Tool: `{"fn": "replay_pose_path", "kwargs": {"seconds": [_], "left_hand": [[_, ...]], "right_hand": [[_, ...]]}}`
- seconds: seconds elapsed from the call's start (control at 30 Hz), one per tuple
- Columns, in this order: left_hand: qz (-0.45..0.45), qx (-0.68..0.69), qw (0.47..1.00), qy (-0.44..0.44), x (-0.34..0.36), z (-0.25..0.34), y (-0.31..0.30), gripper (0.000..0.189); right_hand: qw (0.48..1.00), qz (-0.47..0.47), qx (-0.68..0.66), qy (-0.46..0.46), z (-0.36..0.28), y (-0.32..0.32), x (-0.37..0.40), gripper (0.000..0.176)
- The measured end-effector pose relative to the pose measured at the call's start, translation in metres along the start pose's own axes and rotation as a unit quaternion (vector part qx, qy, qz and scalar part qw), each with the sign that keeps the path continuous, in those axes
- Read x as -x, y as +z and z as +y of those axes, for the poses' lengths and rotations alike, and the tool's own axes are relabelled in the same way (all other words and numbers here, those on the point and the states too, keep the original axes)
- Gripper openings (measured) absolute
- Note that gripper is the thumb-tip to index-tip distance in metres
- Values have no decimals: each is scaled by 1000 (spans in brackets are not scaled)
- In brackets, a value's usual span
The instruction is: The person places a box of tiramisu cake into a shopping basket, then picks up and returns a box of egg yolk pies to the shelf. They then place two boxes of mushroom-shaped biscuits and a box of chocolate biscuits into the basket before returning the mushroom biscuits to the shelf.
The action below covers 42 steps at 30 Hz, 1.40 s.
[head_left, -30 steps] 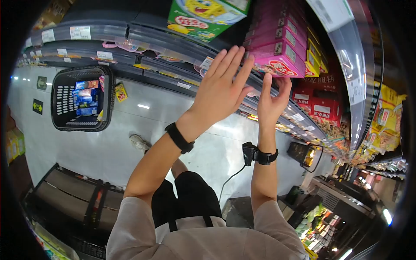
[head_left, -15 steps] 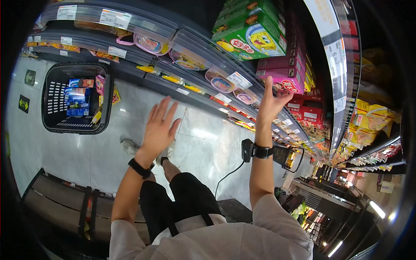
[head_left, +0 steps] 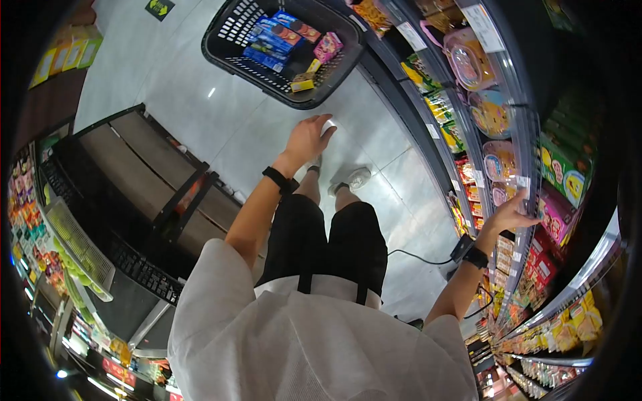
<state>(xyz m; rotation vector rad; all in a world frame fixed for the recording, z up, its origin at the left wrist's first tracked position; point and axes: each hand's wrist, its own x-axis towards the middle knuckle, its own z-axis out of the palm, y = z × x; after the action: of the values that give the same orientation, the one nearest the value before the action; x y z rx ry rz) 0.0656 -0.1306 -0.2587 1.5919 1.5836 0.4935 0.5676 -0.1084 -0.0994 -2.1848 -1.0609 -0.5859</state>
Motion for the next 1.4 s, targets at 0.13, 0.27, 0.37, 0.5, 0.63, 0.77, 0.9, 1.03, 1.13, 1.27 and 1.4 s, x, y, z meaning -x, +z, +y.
{"fn": "replay_pose_path", "kwargs": {"seconds": [0.13,0.27,0.37,0.5,0.63,0.77,0.9,1.03,1.13,1.27,1.4], "left_hand": [[-13,-18,999,-31,-10,-39,-11,37],[-78,-44,994,-70,-31,-64,-20,40],[-121,-23,986,-110,-40,-97,-8,41],[-127,-2,968,-217,-50,-133,-18,41],[-100,16,951,-293,-66,-157,-47,39],[-70,17,960,-271,-96,-182,-76,37],[-14,62,963,-263,-116,-226,-83,35],[-45,38,960,-273,-145,-244,-89,36],[-62,47,975,-207,-152,-259,-71,33],[-137,17,978,-156,-161,-264,-66,32],[-215,-4,965,-148,-168,-268,-65,36]], "right_hand": [[984,-171,-17,-45,-16,17,77,99],[936,-329,-118,-47,-75,35,147,81],[830,-526,-167,-80,-103,69,187,68],[665,-712,-190,-118,-191,100,216,56],[623,-734,-175,-206,-251,156,237,52],[672,-681,-197,-215,-289,243,265,51],[699,-677,-123,-194,-318,315,296,52],[739,-671,-65,1,-336,373,334,51],[738,-667,-57,-83,-346,398,356,54],[714,-678,-1,-177,-335,434,382,61],[679,-707,54,-191,-328,463,398,49]]}}
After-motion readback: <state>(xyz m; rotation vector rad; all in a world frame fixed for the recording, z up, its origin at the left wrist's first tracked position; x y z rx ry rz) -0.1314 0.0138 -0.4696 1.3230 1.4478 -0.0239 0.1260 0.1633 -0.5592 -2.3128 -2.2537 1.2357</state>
